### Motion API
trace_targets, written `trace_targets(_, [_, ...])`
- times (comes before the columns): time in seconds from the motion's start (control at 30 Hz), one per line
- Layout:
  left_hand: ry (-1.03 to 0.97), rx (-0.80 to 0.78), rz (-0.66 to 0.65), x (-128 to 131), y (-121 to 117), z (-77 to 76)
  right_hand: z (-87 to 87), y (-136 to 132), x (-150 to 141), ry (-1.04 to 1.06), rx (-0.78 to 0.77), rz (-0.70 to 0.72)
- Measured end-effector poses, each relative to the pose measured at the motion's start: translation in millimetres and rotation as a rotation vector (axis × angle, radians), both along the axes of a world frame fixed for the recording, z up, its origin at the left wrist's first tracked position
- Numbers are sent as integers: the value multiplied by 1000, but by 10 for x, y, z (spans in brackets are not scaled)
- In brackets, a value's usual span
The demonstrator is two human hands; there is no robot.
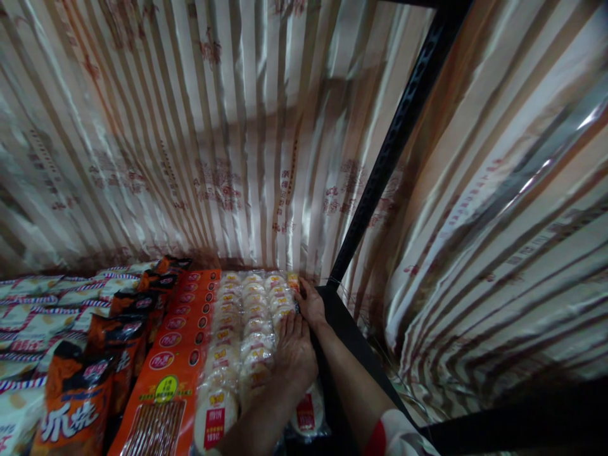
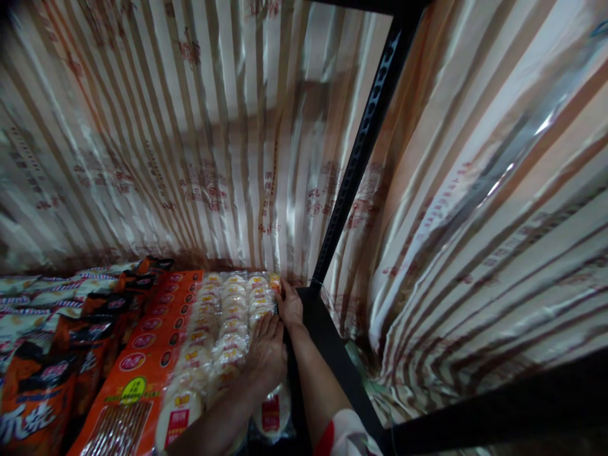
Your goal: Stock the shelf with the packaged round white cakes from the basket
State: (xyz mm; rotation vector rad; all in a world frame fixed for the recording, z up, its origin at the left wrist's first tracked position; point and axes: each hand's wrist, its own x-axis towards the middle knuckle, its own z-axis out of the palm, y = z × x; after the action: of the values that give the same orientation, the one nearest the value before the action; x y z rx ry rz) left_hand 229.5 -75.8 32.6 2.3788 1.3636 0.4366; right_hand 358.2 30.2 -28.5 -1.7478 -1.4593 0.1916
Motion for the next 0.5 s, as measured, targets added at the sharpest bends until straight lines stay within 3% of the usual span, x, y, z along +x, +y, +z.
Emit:
trace_targets(0.17, [1, -27, -11, 0, -7, 32, -41, -49, 24, 72, 57, 49])
trace_targets(0.3, [-73, -34, 24, 16, -20, 89, 26, -156, 1, 83, 82, -30])
trace_targets(0.4, [-264, -15, 52, -20, -136, 315, 130, -321, -36, 96, 89, -115])
trace_targets(0.5, [-632, 24, 25, -210, -470, 673, 237, -573, -91, 134, 133, -181])
